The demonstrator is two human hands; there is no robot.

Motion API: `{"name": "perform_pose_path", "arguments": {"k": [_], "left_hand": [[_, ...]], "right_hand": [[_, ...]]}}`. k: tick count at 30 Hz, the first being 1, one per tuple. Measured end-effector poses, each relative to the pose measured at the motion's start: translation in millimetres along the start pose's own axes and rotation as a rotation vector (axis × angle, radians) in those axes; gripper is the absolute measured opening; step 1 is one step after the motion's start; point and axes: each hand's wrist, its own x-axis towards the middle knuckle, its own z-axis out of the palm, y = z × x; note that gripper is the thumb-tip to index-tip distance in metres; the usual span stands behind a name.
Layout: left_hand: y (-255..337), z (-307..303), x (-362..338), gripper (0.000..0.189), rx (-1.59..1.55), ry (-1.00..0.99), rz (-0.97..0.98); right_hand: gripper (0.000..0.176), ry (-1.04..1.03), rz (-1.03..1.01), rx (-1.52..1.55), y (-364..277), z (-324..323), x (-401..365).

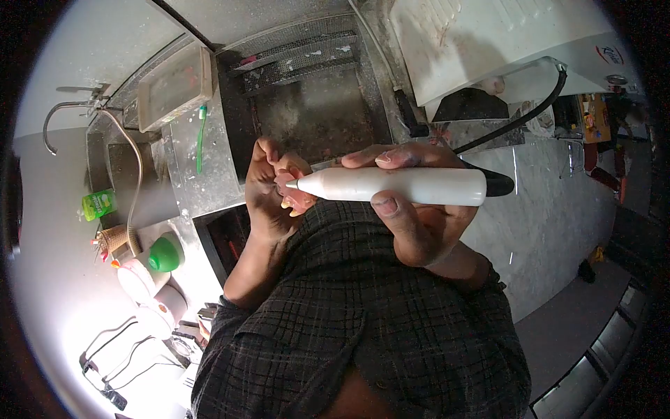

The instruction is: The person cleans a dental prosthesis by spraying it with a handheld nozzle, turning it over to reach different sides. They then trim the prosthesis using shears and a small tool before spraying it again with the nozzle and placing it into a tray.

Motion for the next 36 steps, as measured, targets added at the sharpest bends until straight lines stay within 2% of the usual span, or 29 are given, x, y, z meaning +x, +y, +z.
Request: {"name": "perform_pose_path", "arguments": {"k": [2, 11, 13, 14, 15, 16, 18, 20, 21, 22, 23, 28, 31, 33, 36], "left_hand": [[-1.1, -0.7, -0.7, 0.039, -0.030, 0.034, -0.027], [-1.5, -4.2, -3.9, 0.038, -0.013, -0.042, -0.021], [-2.5, 0.3, -4.8, 0.034, 0.089, 0.044, 0.083], [-3.3, -0.6, -5.6, 0.034, 0.088, 0.044, 0.082], [-4.4, -2.7, -6.7, 0.032, 0.313, 0.151, 0.250], [-4.9, -4.5, -7.4, 0.030, 0.539, 0.258, 0.417], [-3.6, -6.4, -6.6, 0.030, 0.627, 0.232, 0.464], [-4.2, -5.9, -4.9, 0.032, 0.842, 0.234, 0.602], [-5.6, -8.0, -4.2, 0.034, 0.867, 0.201, 0.639], [-6.1, -7.5, -5.1, 0.034, 0.868, 0.200, 0.638], [-7.1, -6.4, -6.7, 0.034, 0.889, 0.196, 0.650], [-13.1, -7.3, -3.7, 0.035, 0.882, 0.147, 0.742], [-12.0, -5.2, -4.5, 0.035, 0.764, 0.121, 0.773], [-10.4, -9.9, -9.9, 0.034, 0.909, 0.160, 0.696], [-7.5, -12.0, -8.4, 0.034, 0.898, 0.111, 0.778]], "right_hand": [[0.031, 0.004, 0.024, 0.004, -1.4, -0.5, -0.9], [0.030, -0.020, 0.045, -0.046, -8.5, -6.4, -1.4], [0.031, -0.046, 0.064, -0.082, -9.5, -7.4, -2.2], [0.032, 0.046, -0.002, -0.100, -8.8, -4.4, -2.8], [0.033, 0.139, -0.068, -0.117, -8.5, -3.1, -3.3], [0.033, 0.141, -0.068, -0.118, -8.3, -4.5, -4.0], [0.033, 0.141, -0.088, -0.269, -6.8, -8.8, -6.5], [0.034, 0.134, -0.084, -0.261, -7.1, -9.1, -7.1], [0.033, 0.060, -0.097, -0.301, -9.0, -8.8, -5.0], [0.032, -0.015, -0.111, -0.341, -10.2, -8.8, -3.9], [0.029, 0.031, -0.124, -0.314, -9.0, -3.4, -5.7], [0.028, 0.004, -0.100, -0.321, -8.6, -0.4, -6.3], [0.029, 0.020, -0.108, -0.284, -7.2, 0.4, -6.0], [0.029, 0.002, -0.107, -0.300, -7.0, -1.2, -6.0], [0.029, 0.033, -0.079, -0.277, -8.1, 2.2, -6.3]]}}
